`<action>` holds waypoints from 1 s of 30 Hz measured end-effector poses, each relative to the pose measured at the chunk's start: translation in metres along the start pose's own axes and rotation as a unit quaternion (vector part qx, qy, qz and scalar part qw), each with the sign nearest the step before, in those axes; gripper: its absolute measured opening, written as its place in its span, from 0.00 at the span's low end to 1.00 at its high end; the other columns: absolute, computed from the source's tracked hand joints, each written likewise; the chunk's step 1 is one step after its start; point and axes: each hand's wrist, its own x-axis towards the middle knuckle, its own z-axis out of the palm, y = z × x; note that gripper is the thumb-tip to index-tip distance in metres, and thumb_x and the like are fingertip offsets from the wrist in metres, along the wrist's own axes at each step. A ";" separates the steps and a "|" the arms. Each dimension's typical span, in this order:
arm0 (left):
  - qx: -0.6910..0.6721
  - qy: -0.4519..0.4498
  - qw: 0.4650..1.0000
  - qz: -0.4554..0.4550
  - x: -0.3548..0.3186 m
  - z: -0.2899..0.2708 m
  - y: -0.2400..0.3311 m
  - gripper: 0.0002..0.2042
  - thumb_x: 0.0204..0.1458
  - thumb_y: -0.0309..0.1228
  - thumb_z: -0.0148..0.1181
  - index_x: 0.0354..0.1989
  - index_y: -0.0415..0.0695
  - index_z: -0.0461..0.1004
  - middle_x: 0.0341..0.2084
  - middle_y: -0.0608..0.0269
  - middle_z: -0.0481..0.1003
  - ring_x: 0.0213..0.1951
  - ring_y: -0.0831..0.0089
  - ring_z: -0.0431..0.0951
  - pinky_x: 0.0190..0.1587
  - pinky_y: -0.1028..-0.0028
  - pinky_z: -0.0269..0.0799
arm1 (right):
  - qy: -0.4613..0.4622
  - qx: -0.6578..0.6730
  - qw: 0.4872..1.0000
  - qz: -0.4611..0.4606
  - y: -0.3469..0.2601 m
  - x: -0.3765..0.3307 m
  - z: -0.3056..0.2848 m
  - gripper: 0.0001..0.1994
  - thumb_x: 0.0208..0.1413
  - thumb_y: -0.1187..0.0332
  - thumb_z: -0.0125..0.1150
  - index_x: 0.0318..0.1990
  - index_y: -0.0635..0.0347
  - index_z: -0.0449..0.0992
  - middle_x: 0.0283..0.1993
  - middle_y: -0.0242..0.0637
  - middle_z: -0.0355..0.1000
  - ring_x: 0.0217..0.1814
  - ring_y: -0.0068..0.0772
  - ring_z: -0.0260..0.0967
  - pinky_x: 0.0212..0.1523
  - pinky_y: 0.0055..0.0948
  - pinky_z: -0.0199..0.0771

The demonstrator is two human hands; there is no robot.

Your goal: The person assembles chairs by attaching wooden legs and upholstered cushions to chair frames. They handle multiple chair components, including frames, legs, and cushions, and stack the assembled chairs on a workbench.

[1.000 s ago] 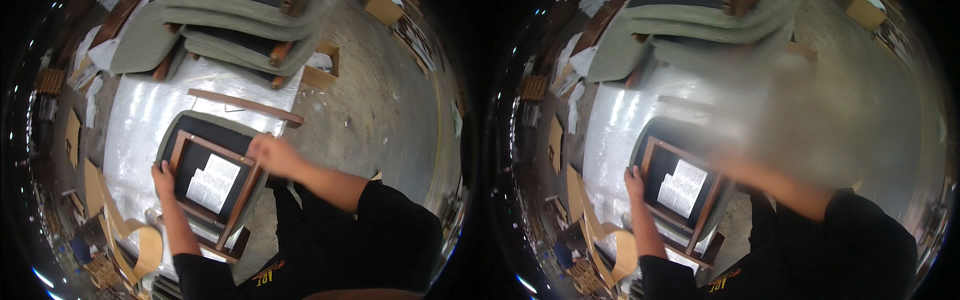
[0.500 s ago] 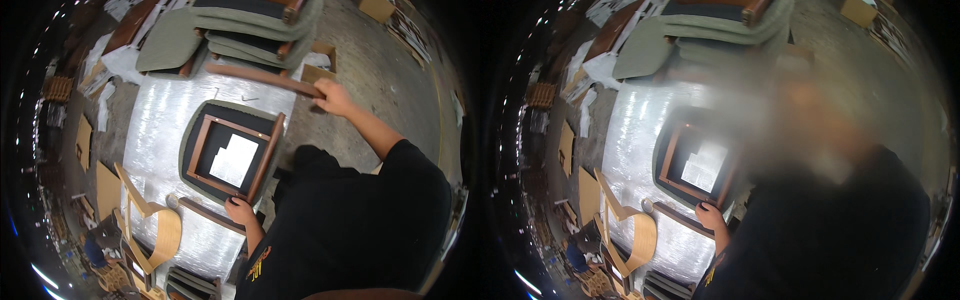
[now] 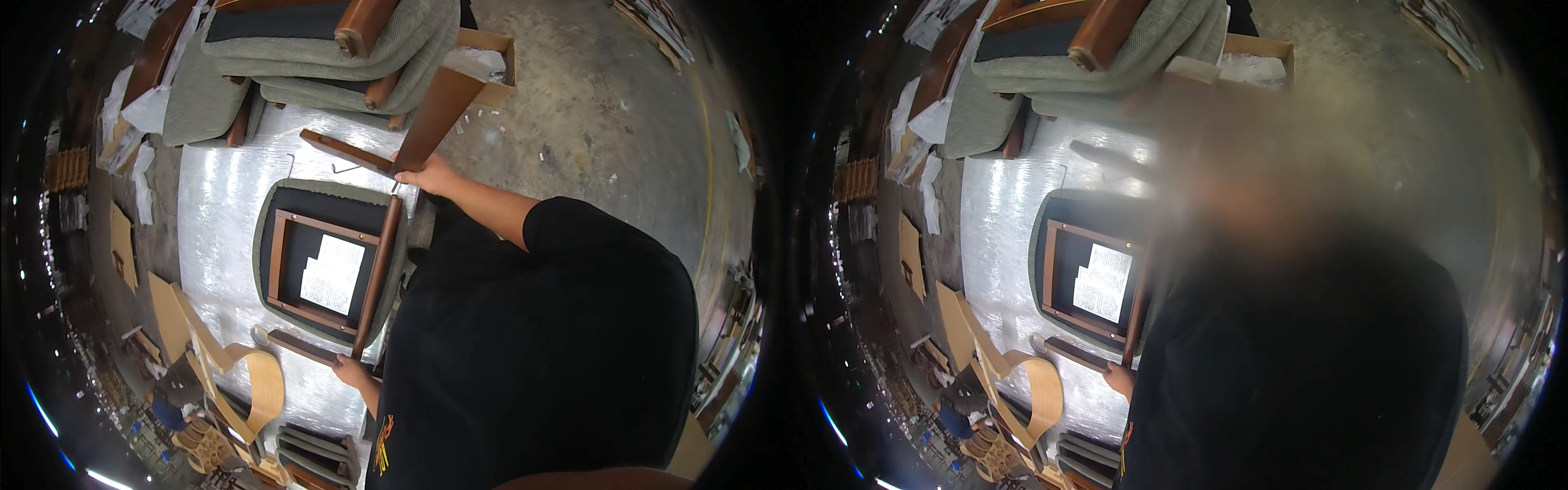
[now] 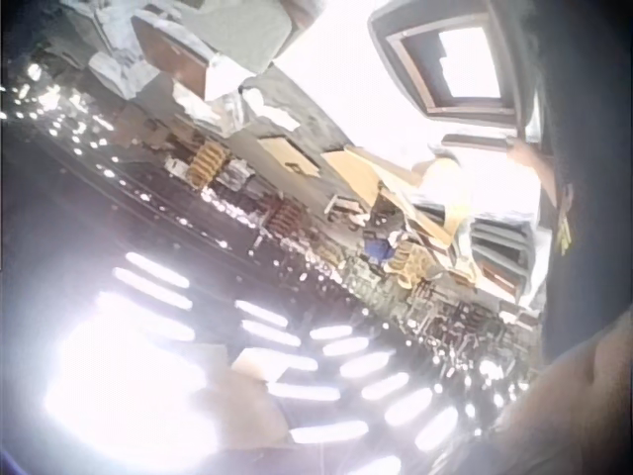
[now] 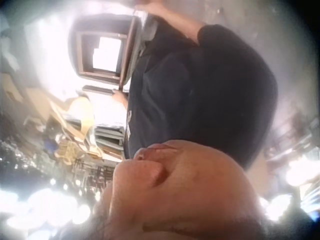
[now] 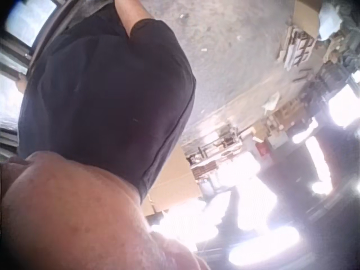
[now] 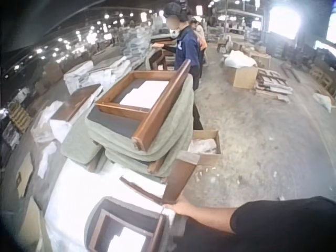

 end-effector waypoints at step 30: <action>0.030 0.016 0.976 -0.213 -0.013 0.017 -0.103 0.29 0.52 0.55 0.69 0.50 0.41 0.80 0.55 0.44 0.78 0.53 0.41 0.80 0.57 0.48 0.76 | -0.217 -0.236 0.947 0.026 -0.012 -0.009 0.020 0.32 0.61 0.59 0.73 0.67 0.65 0.70 0.64 0.41 0.71 0.68 0.34 0.67 0.70 0.34 0.63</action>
